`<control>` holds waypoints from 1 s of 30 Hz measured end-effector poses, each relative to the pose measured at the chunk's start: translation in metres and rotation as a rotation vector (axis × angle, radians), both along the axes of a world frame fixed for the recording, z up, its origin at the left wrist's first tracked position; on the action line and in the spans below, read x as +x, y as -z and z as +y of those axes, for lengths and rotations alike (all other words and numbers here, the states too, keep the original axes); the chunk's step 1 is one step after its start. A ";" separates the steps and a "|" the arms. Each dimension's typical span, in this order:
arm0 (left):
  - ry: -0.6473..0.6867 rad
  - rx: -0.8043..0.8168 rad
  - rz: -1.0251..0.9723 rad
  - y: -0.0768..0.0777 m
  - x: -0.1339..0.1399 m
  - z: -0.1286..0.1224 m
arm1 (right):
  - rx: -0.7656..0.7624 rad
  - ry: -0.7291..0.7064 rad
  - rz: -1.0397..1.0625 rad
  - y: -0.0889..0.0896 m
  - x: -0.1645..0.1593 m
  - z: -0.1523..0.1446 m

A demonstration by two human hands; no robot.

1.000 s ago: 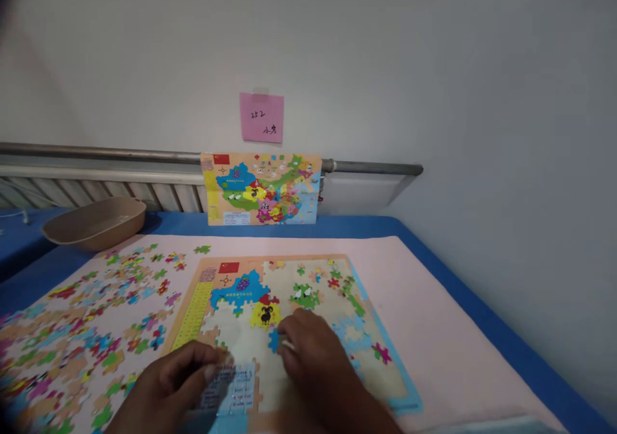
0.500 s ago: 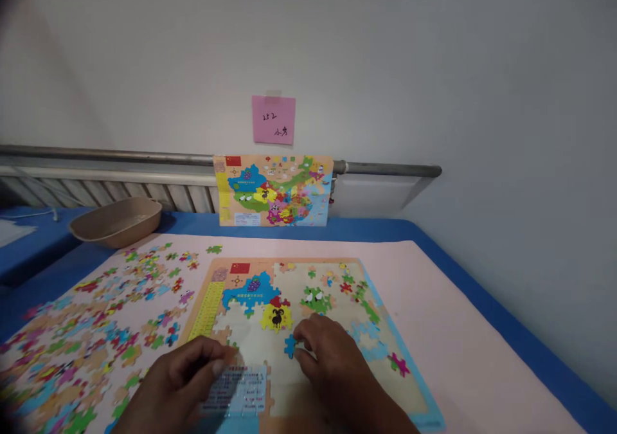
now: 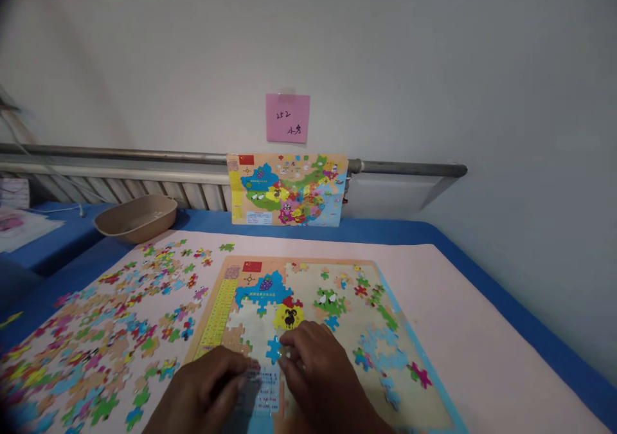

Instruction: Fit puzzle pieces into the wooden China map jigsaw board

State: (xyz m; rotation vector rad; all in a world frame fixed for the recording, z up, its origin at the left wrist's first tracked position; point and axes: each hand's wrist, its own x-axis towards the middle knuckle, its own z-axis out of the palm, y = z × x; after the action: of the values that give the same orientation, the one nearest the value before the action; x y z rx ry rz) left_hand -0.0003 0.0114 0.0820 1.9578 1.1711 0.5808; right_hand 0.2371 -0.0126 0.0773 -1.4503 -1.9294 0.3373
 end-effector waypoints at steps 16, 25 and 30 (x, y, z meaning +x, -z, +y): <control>-0.355 -0.495 -0.580 0.009 0.004 0.029 | 0.174 -0.110 0.044 -0.001 -0.051 0.017; -0.340 -0.419 -0.524 0.011 0.007 0.025 | 0.164 -0.108 0.016 0.008 -0.046 0.016; -0.247 -0.160 -0.251 0.001 0.002 0.022 | 0.167 -0.082 -0.019 0.010 -0.044 0.014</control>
State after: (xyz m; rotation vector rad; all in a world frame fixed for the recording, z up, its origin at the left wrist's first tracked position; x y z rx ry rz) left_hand 0.0021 0.0331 0.0806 1.5663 1.2643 0.8092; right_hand 0.1927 0.0011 0.0671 -1.2735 -1.9859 0.1955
